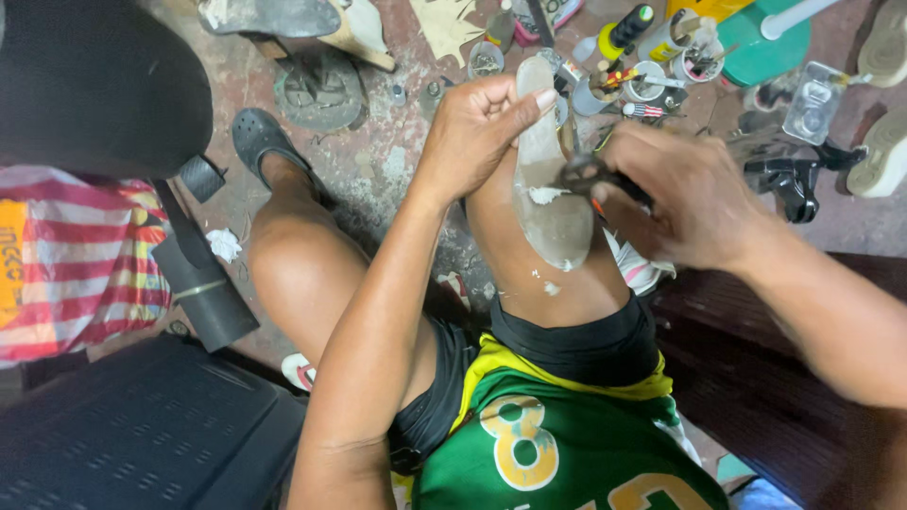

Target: The person applies a white substance to a shoe sole using a small bottle and then uses a metal tool to scrape and smooth the surface. The person works on the sole while sitting on the floor in a cluttered workshop.

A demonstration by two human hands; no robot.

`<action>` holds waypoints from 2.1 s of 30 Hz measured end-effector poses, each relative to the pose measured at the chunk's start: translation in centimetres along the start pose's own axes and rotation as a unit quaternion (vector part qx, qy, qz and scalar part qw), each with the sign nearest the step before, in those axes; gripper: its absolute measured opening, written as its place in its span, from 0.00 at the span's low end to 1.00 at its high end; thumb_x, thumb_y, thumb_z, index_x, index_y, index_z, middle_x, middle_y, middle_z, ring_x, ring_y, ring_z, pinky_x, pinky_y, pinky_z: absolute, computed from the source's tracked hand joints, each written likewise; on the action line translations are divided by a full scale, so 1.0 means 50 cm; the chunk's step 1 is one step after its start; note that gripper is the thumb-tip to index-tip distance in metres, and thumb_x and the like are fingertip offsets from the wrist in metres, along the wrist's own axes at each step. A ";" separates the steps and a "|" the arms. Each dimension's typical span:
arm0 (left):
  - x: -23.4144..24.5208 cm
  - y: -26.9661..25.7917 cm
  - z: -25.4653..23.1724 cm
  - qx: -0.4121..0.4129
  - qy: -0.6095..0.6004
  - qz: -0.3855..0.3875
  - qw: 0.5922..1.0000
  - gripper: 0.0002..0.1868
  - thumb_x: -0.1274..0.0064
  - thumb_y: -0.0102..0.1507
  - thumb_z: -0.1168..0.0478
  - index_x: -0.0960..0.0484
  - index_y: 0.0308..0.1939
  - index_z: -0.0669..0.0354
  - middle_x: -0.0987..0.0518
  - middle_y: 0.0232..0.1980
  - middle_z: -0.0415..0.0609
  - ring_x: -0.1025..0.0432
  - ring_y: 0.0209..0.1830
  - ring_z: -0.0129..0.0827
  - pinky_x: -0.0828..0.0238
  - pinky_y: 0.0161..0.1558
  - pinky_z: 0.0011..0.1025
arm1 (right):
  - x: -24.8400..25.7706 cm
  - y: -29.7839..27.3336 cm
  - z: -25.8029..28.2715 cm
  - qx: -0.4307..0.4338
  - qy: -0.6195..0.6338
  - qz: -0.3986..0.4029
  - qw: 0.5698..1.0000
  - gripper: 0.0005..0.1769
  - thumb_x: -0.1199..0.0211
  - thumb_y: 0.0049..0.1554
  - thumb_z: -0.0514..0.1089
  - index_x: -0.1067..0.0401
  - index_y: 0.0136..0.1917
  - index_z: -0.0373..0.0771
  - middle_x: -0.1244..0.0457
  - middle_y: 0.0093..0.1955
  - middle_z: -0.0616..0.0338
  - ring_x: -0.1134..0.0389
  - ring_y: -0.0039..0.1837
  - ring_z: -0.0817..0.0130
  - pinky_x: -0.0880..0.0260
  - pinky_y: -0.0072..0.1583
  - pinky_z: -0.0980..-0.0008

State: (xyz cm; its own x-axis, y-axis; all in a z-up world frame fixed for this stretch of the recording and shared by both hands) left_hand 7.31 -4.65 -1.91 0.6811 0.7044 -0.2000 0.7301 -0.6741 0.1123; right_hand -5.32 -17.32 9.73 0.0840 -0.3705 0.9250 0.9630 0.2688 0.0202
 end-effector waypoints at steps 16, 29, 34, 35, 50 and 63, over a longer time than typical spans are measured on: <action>0.001 0.029 0.017 0.026 0.097 0.026 0.995 0.21 0.40 0.68 0.50 0.22 0.27 0.60 0.31 0.24 0.35 0.40 0.25 0.17 0.41 0.27 0.25 | -0.019 0.059 0.050 0.113 -0.080 -0.031 0.990 0.09 0.33 0.53 0.37 0.31 0.47 0.38 0.41 0.41 0.56 0.32 0.45 0.55 0.31 0.42 0.57; 0.008 0.015 0.009 0.027 0.034 -0.010 0.999 0.17 0.42 0.68 0.49 0.16 0.36 0.59 0.29 0.25 0.33 0.37 0.23 0.16 0.39 0.25 0.23 | -0.033 -0.019 0.113 0.162 0.035 -0.017 0.986 0.14 0.35 0.48 0.34 0.26 0.50 0.38 0.35 0.41 0.54 0.30 0.41 0.60 0.30 0.42 0.62; 0.010 -0.009 0.012 0.026 -0.062 -0.029 0.997 0.14 0.46 0.71 0.53 0.16 0.45 0.60 0.24 0.32 0.35 0.37 0.26 0.17 0.40 0.28 0.22 | -0.010 -0.026 0.003 0.000 0.119 -0.073 0.990 0.09 0.39 0.64 0.35 0.27 0.59 0.37 0.33 0.46 0.55 0.30 0.46 0.67 0.31 0.48 0.69; 0.010 -0.014 0.008 0.018 -0.058 -0.027 0.998 0.13 0.46 0.72 0.54 0.16 0.47 0.61 0.24 0.34 0.36 0.38 0.28 0.17 0.41 0.30 0.22 | -0.016 -0.027 -0.015 -0.026 0.128 -0.068 0.989 0.10 0.40 0.65 0.36 0.28 0.60 0.36 0.33 0.46 0.55 0.30 0.45 0.68 0.31 0.47 0.69; -0.031 -0.071 -0.111 -0.014 0.061 -0.029 0.998 0.17 0.31 0.62 0.60 0.20 0.49 0.62 0.19 0.38 0.41 0.28 0.36 0.18 0.26 0.39 0.22 | -0.025 0.011 -0.038 -0.054 0.095 -0.085 0.990 0.11 0.45 0.68 0.38 0.41 0.61 0.33 0.29 0.42 0.56 0.26 0.41 0.55 0.29 0.43 0.60; -0.023 -0.065 -0.088 0.034 0.043 -0.108 0.993 0.11 0.43 0.66 0.58 0.16 0.45 0.62 0.14 0.34 0.42 0.26 0.26 0.20 0.26 0.32 0.24 | 0.023 0.019 -0.035 -0.041 0.076 -0.175 0.981 0.10 0.50 0.74 0.41 0.47 0.55 0.33 0.32 0.43 0.48 0.27 0.45 0.50 0.30 0.46 0.57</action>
State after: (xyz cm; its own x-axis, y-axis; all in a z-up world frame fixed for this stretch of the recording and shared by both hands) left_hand 4.41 -2.29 2.25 0.5131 0.8488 -0.1274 0.8564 -0.5163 0.0093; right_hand -3.85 -19.04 10.17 -0.2250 -0.5571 0.7994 0.9564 0.0306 0.2905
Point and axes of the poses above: each hand's wrist, its own y-axis towards the middle knuckle, its own x-axis out of the back of the hand, z = x × y, the point moved 6 cm from there along y, towards the middle knuckle
